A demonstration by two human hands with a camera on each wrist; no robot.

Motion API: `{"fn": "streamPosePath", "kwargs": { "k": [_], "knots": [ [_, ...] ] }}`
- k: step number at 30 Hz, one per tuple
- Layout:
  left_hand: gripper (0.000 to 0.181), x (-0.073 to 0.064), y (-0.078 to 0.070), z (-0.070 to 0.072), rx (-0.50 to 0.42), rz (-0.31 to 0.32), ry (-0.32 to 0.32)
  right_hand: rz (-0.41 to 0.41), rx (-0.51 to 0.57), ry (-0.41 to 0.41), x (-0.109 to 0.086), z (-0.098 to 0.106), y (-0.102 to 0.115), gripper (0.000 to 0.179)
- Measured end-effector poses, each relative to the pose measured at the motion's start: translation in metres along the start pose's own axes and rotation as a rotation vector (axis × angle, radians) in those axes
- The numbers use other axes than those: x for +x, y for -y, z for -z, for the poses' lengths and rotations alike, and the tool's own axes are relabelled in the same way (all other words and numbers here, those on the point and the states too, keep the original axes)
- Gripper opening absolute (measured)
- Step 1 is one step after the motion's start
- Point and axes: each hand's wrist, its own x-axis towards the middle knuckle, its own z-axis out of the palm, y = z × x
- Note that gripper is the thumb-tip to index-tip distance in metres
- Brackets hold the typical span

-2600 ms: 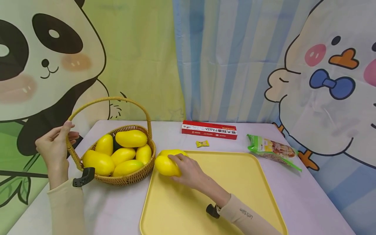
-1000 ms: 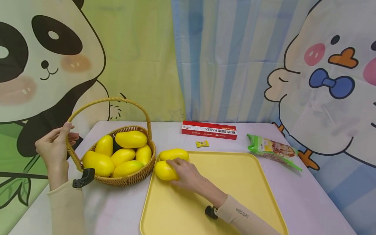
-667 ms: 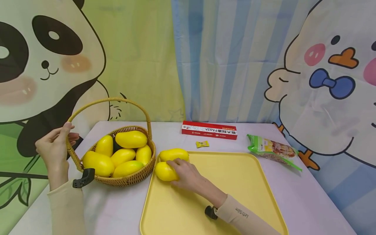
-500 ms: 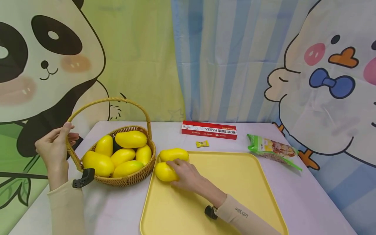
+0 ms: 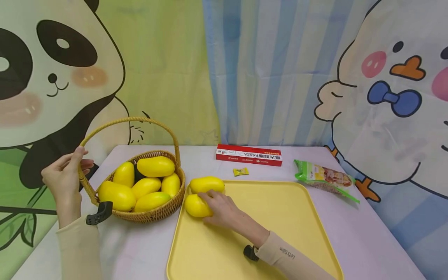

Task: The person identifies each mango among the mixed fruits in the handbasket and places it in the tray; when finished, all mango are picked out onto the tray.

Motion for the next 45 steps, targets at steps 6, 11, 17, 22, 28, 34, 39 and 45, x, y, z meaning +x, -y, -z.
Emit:
{"fn": "streamPosePath", "kwargs": {
  "k": [6, 11, 17, 22, 28, 34, 39, 45],
  "knots": [
    [0.027, 0.000, 0.000, 0.000, 0.004, 0.005, 0.001, -0.009, 0.016, 0.012, -0.001, 0.002, 0.001, 0.073],
    [0.028, 0.000, -0.001, 0.000, 0.008, 0.010, -0.005, 0.003, 0.003, 0.008, -0.001, 0.002, 0.000, 0.071],
    [0.029, -0.001, -0.001, 0.000, 0.026, 0.011, -0.002, 0.010, -0.009, 0.011, 0.000, 0.004, 0.000, 0.068],
    [0.027, -0.001, -0.001, -0.001, 0.027, 0.001, 0.002, 0.015, -0.023, -0.008, 0.002, 0.009, 0.001, 0.066],
    [0.026, 0.000, -0.001, 0.000, 0.018, -0.004, -0.002, 0.030, -0.032, -0.049, 0.006, 0.017, 0.003, 0.063],
    [0.029, -0.001, 0.002, -0.002, 0.030, 0.014, -0.006, 0.040, -0.014, -0.060, 0.012, 0.024, 0.006, 0.061],
    [0.031, -0.003, 0.001, -0.003, 0.052, 0.016, -0.009, 0.060, 0.002, -0.080, 0.023, 0.029, 0.013, 0.060],
    [0.029, -0.002, -0.002, -0.002, 0.026, 0.011, -0.016, 0.093, -0.006, -0.101, 0.043, 0.038, 0.026, 0.060]
  ]
}}
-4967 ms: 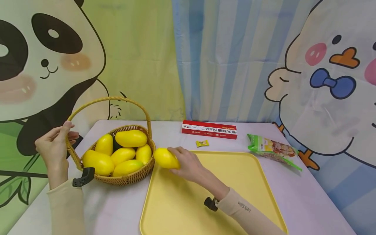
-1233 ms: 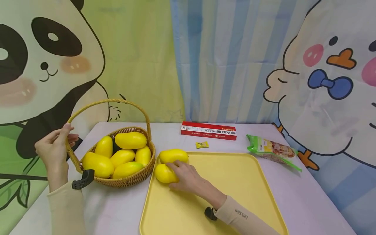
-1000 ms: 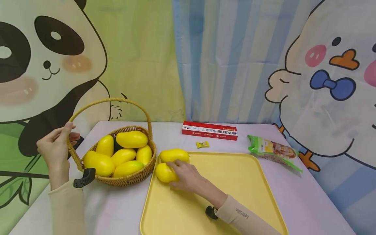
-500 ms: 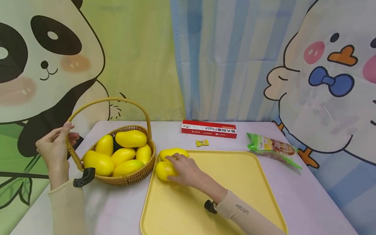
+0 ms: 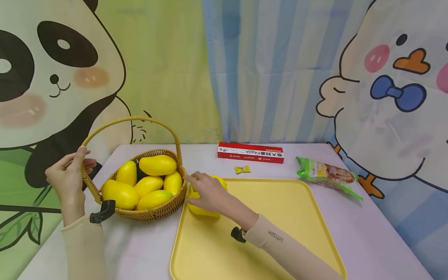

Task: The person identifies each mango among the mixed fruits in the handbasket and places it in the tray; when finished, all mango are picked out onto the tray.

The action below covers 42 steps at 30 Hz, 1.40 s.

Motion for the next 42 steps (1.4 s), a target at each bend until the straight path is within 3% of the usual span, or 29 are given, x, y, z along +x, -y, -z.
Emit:
{"fn": "streamPosePath", "kwargs": {
  "k": [8, 17, 31, 42],
  "knots": [
    [0.030, 0.000, 0.001, -0.001, -0.019, 0.007, 0.008, -0.005, 0.020, -0.014, 0.032, 0.007, 0.010, 0.060],
    [0.028, 0.001, 0.001, -0.001, -0.050, -0.010, 0.006, -0.025, 0.000, -0.028, 0.055, 0.005, 0.013, 0.059],
    [0.028, 0.002, 0.001, 0.000, -0.031, -0.012, 0.014, -0.063, -0.008, -0.003, 0.073, 0.002, 0.016, 0.062],
    [0.034, 0.002, -0.001, 0.002, -0.001, 0.030, 0.016, -0.062, 0.013, -0.006, 0.079, -0.002, 0.013, 0.061]
  ]
}}
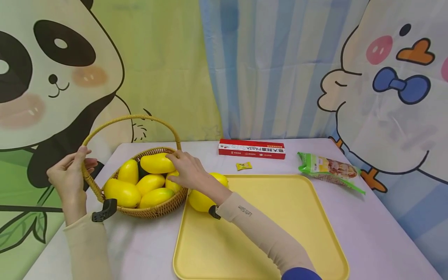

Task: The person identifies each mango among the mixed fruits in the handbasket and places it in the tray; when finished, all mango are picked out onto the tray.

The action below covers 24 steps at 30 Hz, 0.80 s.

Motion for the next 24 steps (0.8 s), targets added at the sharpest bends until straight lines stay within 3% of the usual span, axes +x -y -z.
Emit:
{"fn": "streamPosePath", "kwargs": {
  "k": [24],
  "knots": [
    [0.034, 0.005, 0.000, 0.007, -0.067, 0.054, 0.057, -0.029, -0.009, 0.041, 0.012, -0.003, 0.007, 0.064]
  ]
}}
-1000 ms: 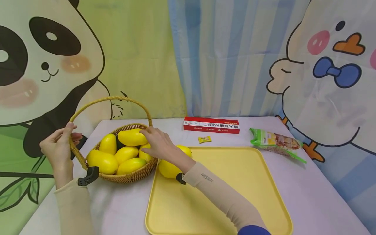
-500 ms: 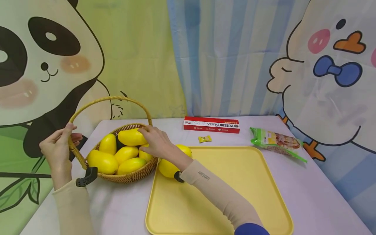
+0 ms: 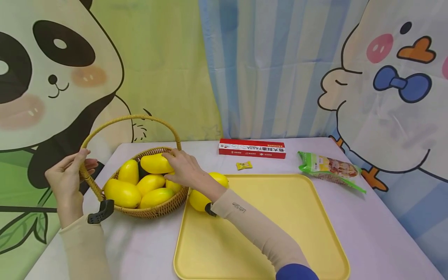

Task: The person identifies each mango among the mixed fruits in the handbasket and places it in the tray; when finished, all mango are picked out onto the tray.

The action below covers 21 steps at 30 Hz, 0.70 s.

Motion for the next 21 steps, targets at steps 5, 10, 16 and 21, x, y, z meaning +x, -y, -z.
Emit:
{"fn": "streamPosePath", "kwargs": {
  "k": [5, 10, 16, 21],
  "knots": [
    [0.036, 0.000, -0.001, 0.000, -0.033, 0.025, -0.005, 0.006, -0.020, -0.002, 0.004, -0.001, 0.001, 0.065],
    [0.035, -0.001, -0.001, -0.001, -0.059, 0.032, -0.008, 0.005, -0.032, 0.001, 0.007, -0.003, 0.001, 0.065],
    [0.031, -0.001, -0.002, -0.001, -0.056, 0.018, -0.010, 0.009, -0.041, -0.005, 0.011, -0.004, 0.000, 0.066],
    [0.031, -0.001, -0.001, -0.001, -0.046, 0.006, -0.010, 0.001, -0.055, 0.000, 0.015, -0.004, 0.000, 0.067]
  ]
}}
